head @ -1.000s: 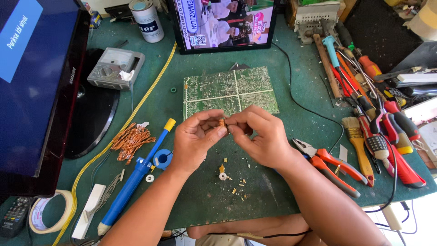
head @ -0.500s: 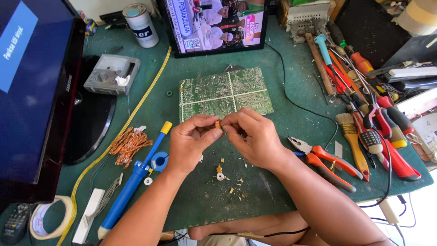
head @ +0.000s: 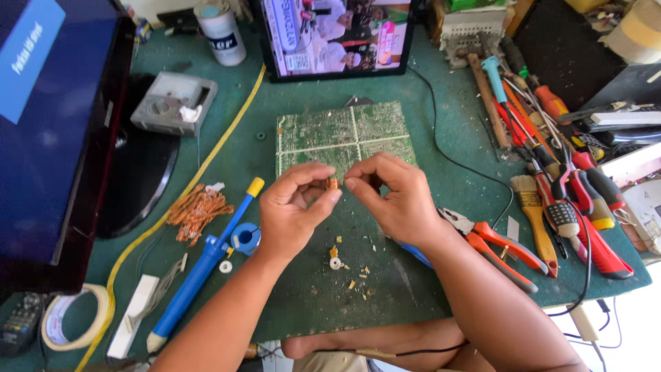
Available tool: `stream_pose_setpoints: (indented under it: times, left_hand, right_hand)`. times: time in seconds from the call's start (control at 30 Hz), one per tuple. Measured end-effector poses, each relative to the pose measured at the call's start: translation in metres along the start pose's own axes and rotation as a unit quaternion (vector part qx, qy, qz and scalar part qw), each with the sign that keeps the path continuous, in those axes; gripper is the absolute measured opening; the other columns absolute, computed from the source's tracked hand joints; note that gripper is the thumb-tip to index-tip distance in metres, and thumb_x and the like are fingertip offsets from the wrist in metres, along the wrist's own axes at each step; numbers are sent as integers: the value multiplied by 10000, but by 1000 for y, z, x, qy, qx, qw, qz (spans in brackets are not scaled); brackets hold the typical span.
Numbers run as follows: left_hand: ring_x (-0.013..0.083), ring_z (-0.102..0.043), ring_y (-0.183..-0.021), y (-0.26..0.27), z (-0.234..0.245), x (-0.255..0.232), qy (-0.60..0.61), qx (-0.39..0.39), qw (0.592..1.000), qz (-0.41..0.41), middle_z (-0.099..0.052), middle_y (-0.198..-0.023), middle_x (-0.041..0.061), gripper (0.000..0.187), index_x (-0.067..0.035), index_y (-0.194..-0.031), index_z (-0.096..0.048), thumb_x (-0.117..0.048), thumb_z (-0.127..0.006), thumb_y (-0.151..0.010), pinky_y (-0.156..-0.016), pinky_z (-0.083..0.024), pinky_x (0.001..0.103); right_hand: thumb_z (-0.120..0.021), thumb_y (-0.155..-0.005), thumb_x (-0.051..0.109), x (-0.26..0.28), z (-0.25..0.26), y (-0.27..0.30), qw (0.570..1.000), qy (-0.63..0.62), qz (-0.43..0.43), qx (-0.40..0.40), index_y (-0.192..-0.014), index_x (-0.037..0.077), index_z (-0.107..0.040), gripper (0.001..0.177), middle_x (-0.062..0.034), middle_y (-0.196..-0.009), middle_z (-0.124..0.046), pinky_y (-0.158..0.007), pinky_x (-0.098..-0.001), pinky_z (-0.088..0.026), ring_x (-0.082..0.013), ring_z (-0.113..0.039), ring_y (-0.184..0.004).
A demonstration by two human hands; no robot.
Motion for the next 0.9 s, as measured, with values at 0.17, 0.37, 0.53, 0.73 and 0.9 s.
stream_pose_setpoints:
  times: [0.17,0.37,0.53,0.73,0.9]
  left_hand:
    - [229,-784,-931,0,-6,-16,-48,2,997,-58,-759,-1114,199,354,60,-1142,-780,108,-885,-808,-763,-705,302]
    - [271,-802,-905,1,-9,-20,-55,2,994,-99,-770,-1089,231,335,54,-1123,-799,93,-892,-804,-733,-711,333]
    - [295,-813,-893,0,-9,-28,-56,-2,991,-119,-769,-1080,237,345,39,-1135,-802,75,-899,-806,-725,-718,349]
    - [284,-802,-887,0,-8,-41,-76,9,984,-161,-769,-1089,233,373,21,-1186,-782,78,-880,-831,-717,-725,353]
    - [313,-802,-876,-3,-9,-60,-86,44,978,-187,-762,-1089,260,329,19,-1197,-763,80,-843,-885,-688,-735,372]
  right_hand:
    - [-783,-957,17,-6,-4,2,998,-37,-37,35,-971,44,-774,31,-96,-768,-641,-656,-343,-566,-169,-619,-697]
    - [-775,-975,17,-25,-12,10,989,-91,-95,63,-972,9,-766,13,-114,-775,-680,-627,-318,-557,-156,-642,-702]
    - [-730,-996,-14,-45,-19,21,968,-194,-152,54,-994,-48,-736,34,-130,-756,-691,-629,-282,-585,-140,-654,-697]
    - [-660,-1020,5,-59,-33,36,874,-413,-256,0,-1052,-50,-662,64,-137,-876,-661,-600,-293,-567,-199,-697,-711]
    - [-689,-1005,13,-69,-35,41,855,-452,-252,17,-1040,-45,-665,72,-164,-922,-706,-638,-287,-577,-210,-703,-759]
Point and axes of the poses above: each hand's wrist, its own y-axis away from the middle knuckle, its own z-axis out of the back of the hand, x = y × z, the point moved 4 cm from there along -y, towards the middle knuckle
